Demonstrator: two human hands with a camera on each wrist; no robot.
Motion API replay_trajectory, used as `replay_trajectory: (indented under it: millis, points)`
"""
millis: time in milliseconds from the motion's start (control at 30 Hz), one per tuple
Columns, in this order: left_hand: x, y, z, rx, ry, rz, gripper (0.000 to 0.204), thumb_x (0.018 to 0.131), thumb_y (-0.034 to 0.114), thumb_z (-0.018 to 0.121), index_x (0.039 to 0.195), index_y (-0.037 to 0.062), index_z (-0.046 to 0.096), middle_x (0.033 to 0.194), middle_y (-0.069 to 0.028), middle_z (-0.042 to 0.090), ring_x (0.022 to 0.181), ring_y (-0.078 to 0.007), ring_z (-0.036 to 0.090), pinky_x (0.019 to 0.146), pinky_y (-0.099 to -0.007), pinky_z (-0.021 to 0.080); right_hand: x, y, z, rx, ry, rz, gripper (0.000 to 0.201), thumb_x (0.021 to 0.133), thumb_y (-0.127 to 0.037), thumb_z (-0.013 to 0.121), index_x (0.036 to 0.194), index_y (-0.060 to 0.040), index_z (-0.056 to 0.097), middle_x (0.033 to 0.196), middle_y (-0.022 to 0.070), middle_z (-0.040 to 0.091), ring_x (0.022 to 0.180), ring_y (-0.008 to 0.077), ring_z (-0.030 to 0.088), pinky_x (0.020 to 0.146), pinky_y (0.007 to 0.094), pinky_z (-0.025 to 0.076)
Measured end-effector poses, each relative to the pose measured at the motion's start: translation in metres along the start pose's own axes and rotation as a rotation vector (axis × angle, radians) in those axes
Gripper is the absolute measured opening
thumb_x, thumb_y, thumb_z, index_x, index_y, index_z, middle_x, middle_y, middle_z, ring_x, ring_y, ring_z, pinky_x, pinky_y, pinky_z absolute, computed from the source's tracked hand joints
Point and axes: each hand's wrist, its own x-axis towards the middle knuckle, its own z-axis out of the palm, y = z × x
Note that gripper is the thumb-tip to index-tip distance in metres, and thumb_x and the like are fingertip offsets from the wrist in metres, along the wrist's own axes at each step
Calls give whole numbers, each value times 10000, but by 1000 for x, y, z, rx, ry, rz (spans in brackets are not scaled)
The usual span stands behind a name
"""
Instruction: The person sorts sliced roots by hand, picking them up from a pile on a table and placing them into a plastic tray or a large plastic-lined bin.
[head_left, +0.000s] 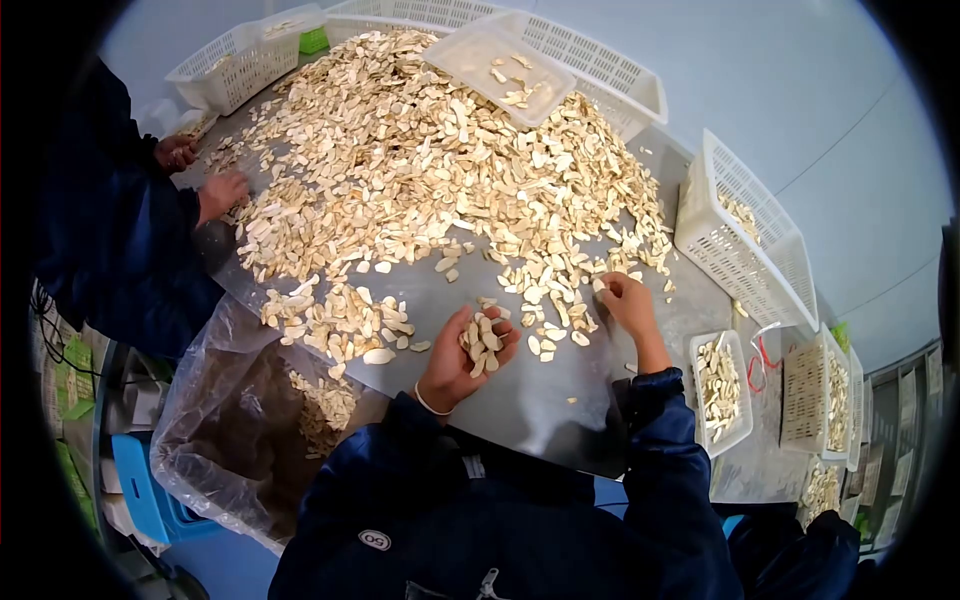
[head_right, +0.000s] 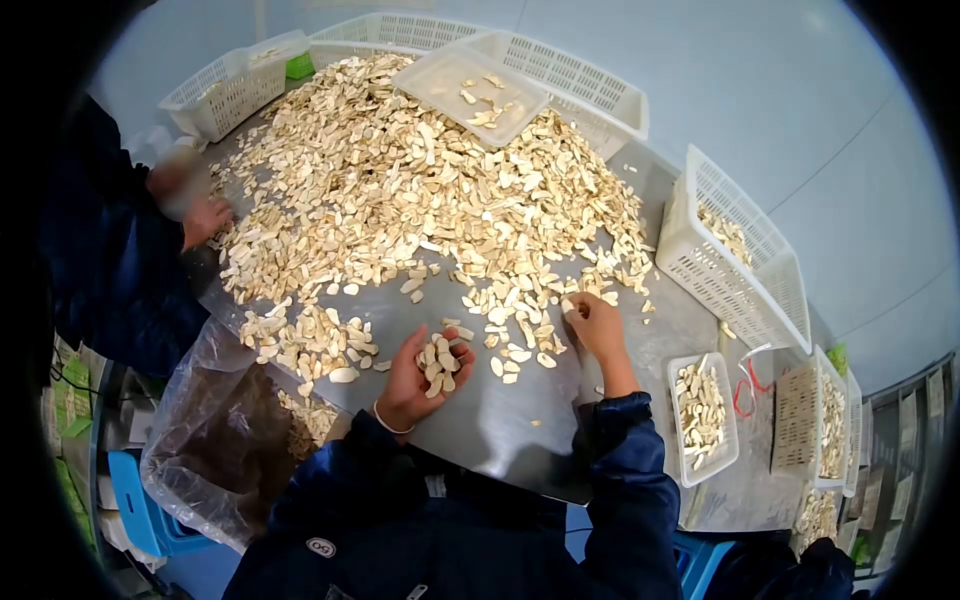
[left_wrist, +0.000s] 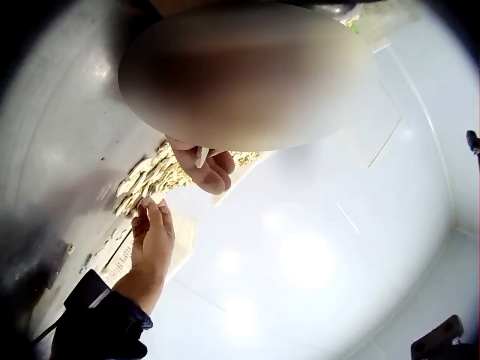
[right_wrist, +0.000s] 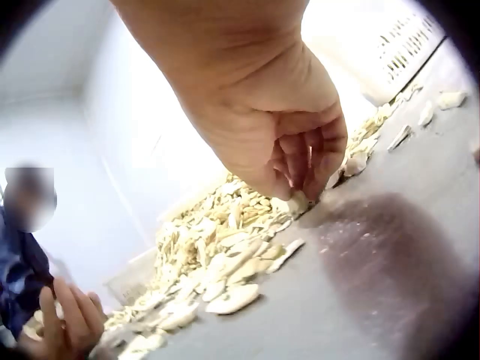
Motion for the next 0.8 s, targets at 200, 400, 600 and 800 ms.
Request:
replay_trajectory:
  millis: [200, 400, 600, 800]
  points:
    - [2, -2, -2, -20, -53, -2, 402, 1059, 383, 457, 1212, 39, 596, 1051, -132, 691, 1028, -307, 670, 957, -443, 547, -5, -44, -12, 587, -306, 220, 167, 960, -158, 641, 1076, -41, 668, 809, -31, 662, 714, 55, 616, 608, 215, 473]
    - [0, -3, 3, -15, 18, 12, 396, 1055, 369, 461, 1216, 34, 598, 1058, -139, 685, 1023, -304, 668, 967, -447, 541, -9, -80, -14, 620, -471, 225, 175, 997, -189, 636, 1125, -71, 653, 857, -33, 677, 770, 51, 645, 664, 205, 490]
    - [-1, -2, 4, 28, 41, 30, 401, 1055, 364, 455, 1227, 30, 596, 1053, -133, 685, 1021, -302, 669, 980, -454, 533, -9, -93, -7, 681, -497, 206, 219, 994, -168, 633, 1150, -15, 621, 843, -11, 666, 790, 60, 680, 619, 189, 493]
    - [0, 3, -5, 41, -11, -33, 380, 1054, 376, 443, 1216, 74, 608, 1010, -99, 676, 876, -234, 647, 716, -343, 548, -12, -99, -6, 607, -538, 193, 190, 984, -147, 624, 1116, -13, 651, 827, -14, 673, 751, 44, 640, 627, 200, 480]
